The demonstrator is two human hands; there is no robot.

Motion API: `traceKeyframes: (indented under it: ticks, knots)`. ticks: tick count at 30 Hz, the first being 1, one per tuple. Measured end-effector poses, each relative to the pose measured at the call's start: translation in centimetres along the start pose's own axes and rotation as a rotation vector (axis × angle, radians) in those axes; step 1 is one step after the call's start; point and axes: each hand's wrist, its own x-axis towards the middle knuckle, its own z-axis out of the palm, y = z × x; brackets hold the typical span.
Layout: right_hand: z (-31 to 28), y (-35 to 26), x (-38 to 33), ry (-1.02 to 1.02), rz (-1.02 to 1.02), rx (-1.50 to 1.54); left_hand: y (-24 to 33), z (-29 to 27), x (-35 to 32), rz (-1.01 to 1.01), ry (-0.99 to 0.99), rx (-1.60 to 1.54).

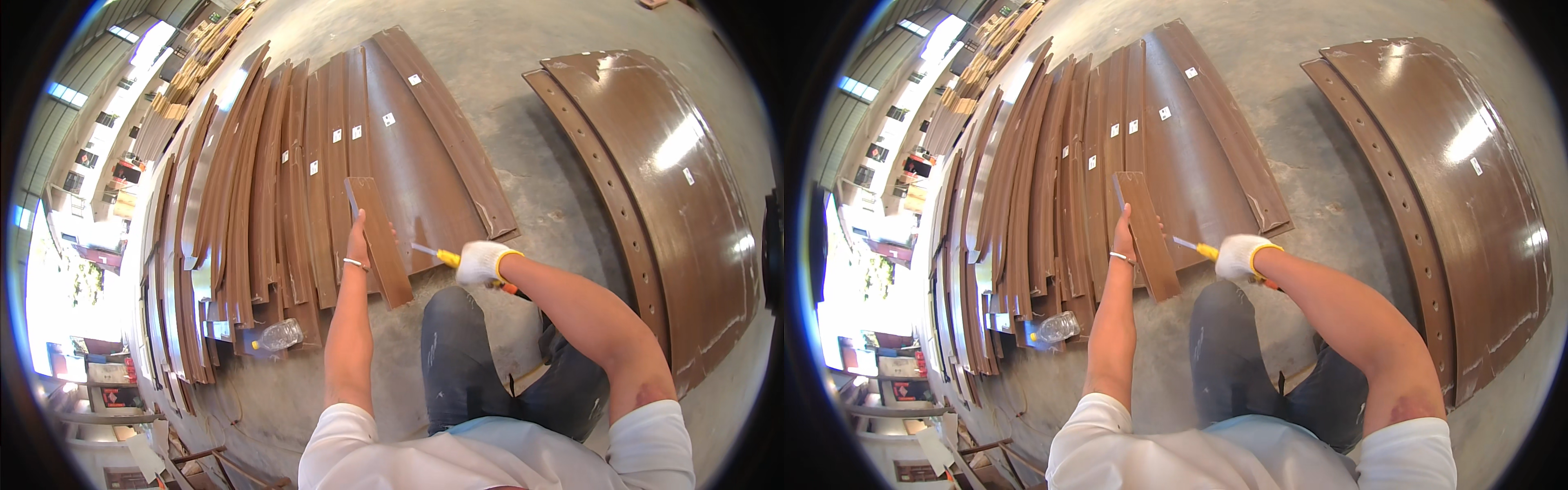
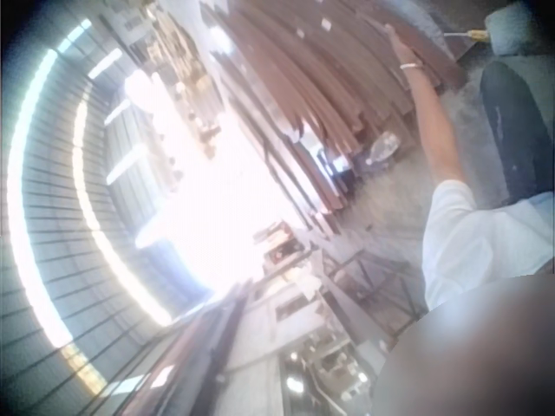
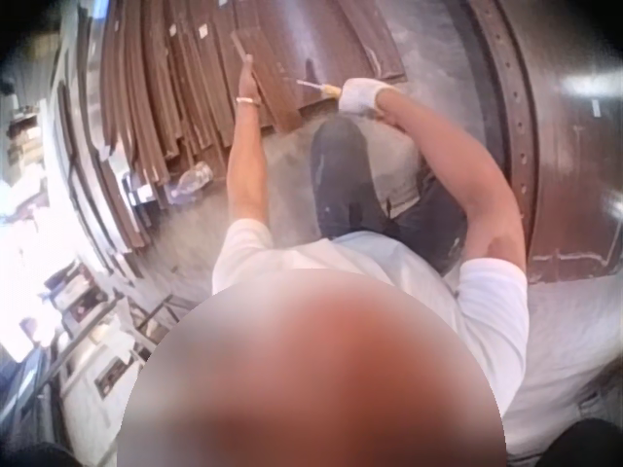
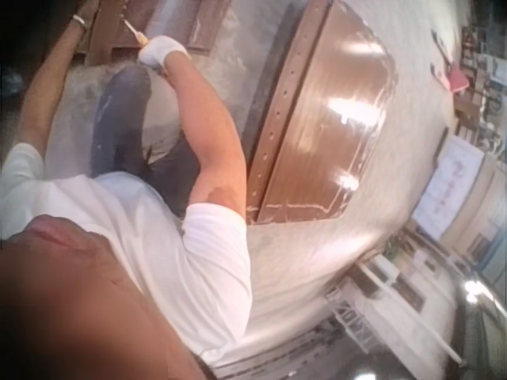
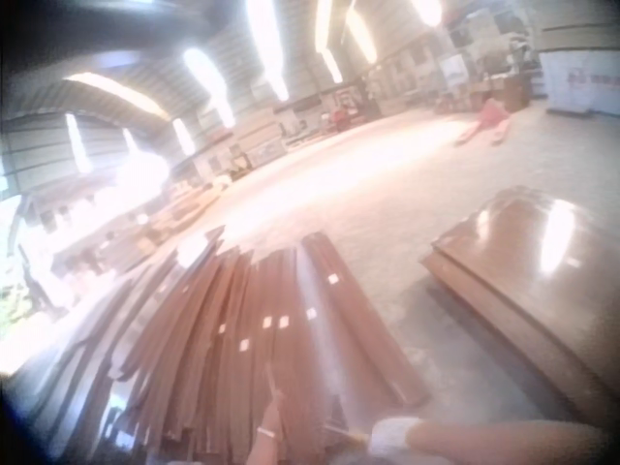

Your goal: The person kneels on the floor and applies glue to the edges of several brown wooden pieces using a yellow glue gun. They pick up each piece, apply glue, and place it on a nearby wooden rack.

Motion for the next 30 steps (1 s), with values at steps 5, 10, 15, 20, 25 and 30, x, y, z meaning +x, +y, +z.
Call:
traceKeyframes:
  ticks: [5, 10, 15, 20, 25, 30]
  knots:
    - [0.4, -0.4, 0.3, 0.181, -0.065, 0.064, 0.9, 0.0, 0.5, 0.004, 0.299, 0.586]
    - [0.1, -1.1, 0.7, 0.030, -0.010, 0.034, 0.1, 3.1, -0.9, 0.328, 0.623, 1.711]
    - [-0.6, -1.2, 0.4, 0.143, 0.013, 0.082, -0.4, 5.8, -2.6, 0.351, 0.558, 1.965]
    - [0.2, -1.3, 0.8, 0.103, -0.007, -0.041, -1.4, 5.9, -3.0, 0.445, 0.531, 1.953]
    - [0.5, -0.5, 1.8, 0.144, -0.009, 0.001, -1.8, 5.8, -3.6, 0.597, 0.505, 1.980]
    - [-0.9, 0.8, 2.3, 0.331, 0.242, 0.124, -1.7, 6.2, -4.2, 0.682, 0.474, 2.069]
